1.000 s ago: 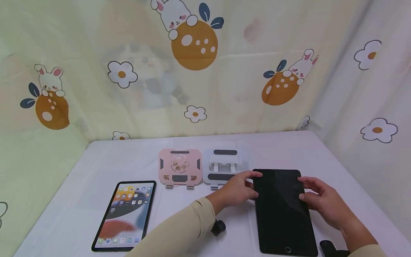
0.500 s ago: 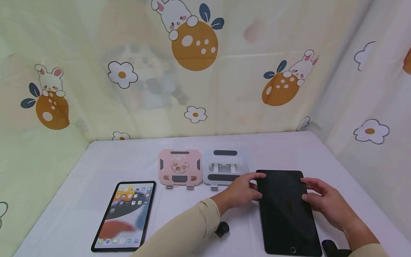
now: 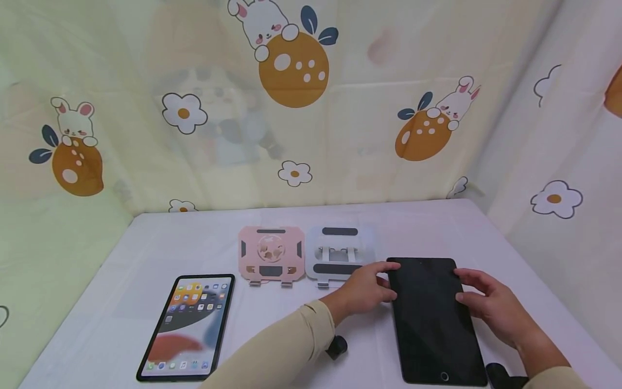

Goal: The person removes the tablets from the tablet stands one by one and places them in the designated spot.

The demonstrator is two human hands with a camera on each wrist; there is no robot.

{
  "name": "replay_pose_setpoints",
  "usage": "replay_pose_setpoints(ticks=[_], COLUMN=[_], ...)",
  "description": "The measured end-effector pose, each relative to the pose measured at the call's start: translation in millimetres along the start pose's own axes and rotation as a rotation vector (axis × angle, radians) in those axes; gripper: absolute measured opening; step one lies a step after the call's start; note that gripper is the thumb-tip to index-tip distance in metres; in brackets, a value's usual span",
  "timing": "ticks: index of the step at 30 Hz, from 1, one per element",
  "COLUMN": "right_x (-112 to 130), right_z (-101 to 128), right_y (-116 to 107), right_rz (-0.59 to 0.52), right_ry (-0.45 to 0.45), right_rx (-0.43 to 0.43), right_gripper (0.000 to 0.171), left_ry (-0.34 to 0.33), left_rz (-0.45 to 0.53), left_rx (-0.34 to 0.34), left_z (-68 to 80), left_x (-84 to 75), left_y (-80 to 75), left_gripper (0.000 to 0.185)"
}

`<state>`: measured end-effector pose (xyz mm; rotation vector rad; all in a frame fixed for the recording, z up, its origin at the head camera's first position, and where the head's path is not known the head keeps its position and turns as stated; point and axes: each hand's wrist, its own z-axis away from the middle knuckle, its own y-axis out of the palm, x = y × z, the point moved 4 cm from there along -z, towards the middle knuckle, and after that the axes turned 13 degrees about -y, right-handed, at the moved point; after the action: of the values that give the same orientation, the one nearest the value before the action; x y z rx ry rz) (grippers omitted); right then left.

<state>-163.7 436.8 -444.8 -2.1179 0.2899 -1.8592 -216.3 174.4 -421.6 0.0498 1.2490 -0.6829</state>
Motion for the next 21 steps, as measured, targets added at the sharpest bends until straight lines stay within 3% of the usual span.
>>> replay_pose_setpoints(ticks=[9,15,21], right_x=[-2.7,-3.3,-4.6], right_z=[1.4,1.2,2.0], right_y=[-0.8,-0.8,-0.6], right_rz=[0.074,0.078,0.111], right_ry=[0.013,-0.008,0.032], right_rx=[-0.010,-0.013,0.012], right_gripper=[0.047,0.047,0.059], left_ry=[-0.013,-0.037,-0.057], left_rz=[0.006,0.014,0.025], left_rx=[-0.057,-0.052,-0.045], left_z=[-0.9,3.4,6.8], left_x=[3.4,4.4,4.3], left_y=[1.9,0.2,-3.9], left_gripper=[0.048,0.050,0.046])
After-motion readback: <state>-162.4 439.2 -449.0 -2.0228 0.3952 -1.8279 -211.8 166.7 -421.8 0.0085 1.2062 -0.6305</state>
